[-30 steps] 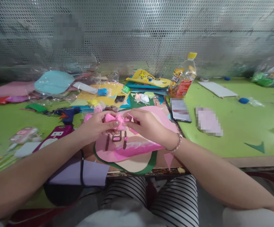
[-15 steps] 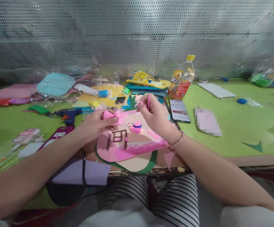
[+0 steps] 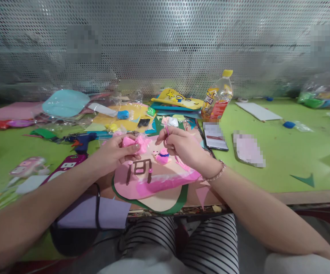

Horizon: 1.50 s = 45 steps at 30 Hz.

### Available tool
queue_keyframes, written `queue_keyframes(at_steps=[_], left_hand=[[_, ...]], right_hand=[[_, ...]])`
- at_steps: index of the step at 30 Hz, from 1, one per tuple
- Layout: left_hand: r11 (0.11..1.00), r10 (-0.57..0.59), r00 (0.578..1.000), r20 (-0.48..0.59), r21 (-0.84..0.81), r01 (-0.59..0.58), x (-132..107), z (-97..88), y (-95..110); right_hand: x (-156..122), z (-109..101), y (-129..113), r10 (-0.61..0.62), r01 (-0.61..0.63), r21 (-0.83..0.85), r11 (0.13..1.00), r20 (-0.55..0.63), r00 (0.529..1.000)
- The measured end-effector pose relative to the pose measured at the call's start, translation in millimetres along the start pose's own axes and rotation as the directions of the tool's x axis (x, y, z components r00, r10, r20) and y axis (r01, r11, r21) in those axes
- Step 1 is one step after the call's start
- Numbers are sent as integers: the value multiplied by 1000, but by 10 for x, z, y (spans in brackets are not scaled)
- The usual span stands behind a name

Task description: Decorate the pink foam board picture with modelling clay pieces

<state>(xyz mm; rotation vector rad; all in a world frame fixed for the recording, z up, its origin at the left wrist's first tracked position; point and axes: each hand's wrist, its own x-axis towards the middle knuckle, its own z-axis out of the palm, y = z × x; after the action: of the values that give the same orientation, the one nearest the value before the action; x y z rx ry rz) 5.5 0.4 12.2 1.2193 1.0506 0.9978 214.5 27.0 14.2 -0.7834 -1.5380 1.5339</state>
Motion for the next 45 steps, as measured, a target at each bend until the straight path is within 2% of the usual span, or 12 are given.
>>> queue_keyframes(at_steps=[6,10,15,18,24,26,28,30,34,39,41,45], left_hand=[[1000,17,1000,26,-19,-16,8,3,-35],[998,13,1000,-3,-54,-13,4,18,-33],[996,8,1000,8,-86,-7,7,19,-27],[993,22,1000,-4,-119,-23,19,8,-21],[987,27,999,43,-158,-19,9,5,-27],[990,18,998,62,-138,-9,1,13,-46],[993,19,997,71,-115,-10,1,18,-63],[993,22,998,53,-116,-15,12,16,-68],[988,37,999,-13,-149,-39,44,-15,-38],[972,116,993,-34,-201,-120,44,-25,-28],[977,98,995,-1,-191,-96,37,-15,-63],[994,75,994,77,-84,-69,31,-12,-173]], right_hand=[[-69,86,8,-222,222,-311,924,34,974],[-118,141,1,-263,272,-457,847,85,961],[-112,123,7,-369,364,-692,624,150,917],[-97,97,12,-389,455,-724,519,274,880],[-98,42,6,-376,674,-736,62,609,699],[-106,32,3,-365,702,-712,-7,655,661],[-108,33,12,-356,716,-698,0,669,652],[-101,47,41,-349,707,-705,50,651,674],[-69,92,124,-394,655,-719,233,546,740],[-24,99,126,-572,476,-730,491,142,808],[-15,89,100,-543,426,-701,572,66,837],[-31,89,56,-352,357,-701,618,160,922]])
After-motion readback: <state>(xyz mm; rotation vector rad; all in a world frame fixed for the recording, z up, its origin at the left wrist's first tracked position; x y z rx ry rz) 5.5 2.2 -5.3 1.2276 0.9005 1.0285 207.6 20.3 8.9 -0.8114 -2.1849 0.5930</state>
